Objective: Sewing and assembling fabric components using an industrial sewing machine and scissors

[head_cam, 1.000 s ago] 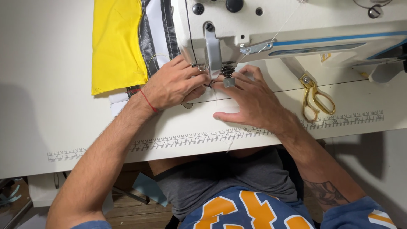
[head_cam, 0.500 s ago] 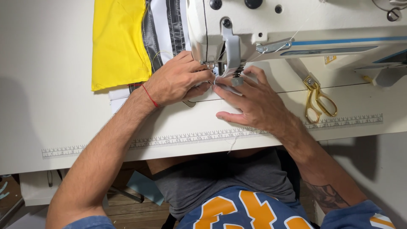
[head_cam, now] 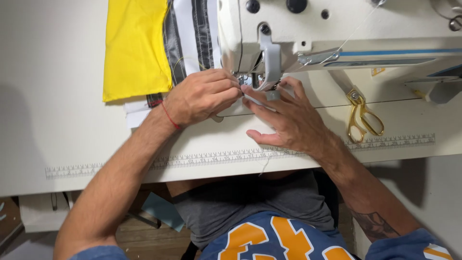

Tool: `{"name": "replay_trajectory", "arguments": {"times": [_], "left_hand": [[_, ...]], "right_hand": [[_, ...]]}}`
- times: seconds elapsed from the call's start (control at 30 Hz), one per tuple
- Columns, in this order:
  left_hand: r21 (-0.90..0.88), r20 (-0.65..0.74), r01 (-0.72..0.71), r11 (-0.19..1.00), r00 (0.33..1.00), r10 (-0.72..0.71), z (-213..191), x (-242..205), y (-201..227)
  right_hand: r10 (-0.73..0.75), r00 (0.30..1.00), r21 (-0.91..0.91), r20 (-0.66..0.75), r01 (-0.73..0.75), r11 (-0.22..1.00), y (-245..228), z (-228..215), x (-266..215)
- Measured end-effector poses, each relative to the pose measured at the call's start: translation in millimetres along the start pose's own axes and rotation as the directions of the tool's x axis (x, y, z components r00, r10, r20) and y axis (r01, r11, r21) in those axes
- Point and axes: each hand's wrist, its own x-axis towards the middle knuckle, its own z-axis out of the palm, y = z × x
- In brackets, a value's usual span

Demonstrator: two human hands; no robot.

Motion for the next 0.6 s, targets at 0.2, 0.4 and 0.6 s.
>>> {"name": "replay_trajectory", "arguments": {"times": [0.2, 0.4, 0.6], "left_hand": [[0.057, -0.047, -0.095, 0.994, 0.994, 0.097, -6.6, 11.3, -1.3], [0.166, -0.048, -0.21, 0.963, 0.974, 0.221, -42.9, 29.8, -2.5], [0.481, -0.009, 0.096, 0.871, 0.994, -0.105, -59.4, 2.1, 39.1]], "right_hand": [[-0.012, 0.999, -0.035, -0.034, 0.011, 0.999, 3.2, 9.2, -6.1], [-0.023, 0.996, -0.092, -0.081, 0.016, 0.996, 4.2, 14.3, -4.5], [-0.024, 0.995, -0.094, -0.098, 0.014, 0.995, -1.8, 10.0, 1.6]]}}
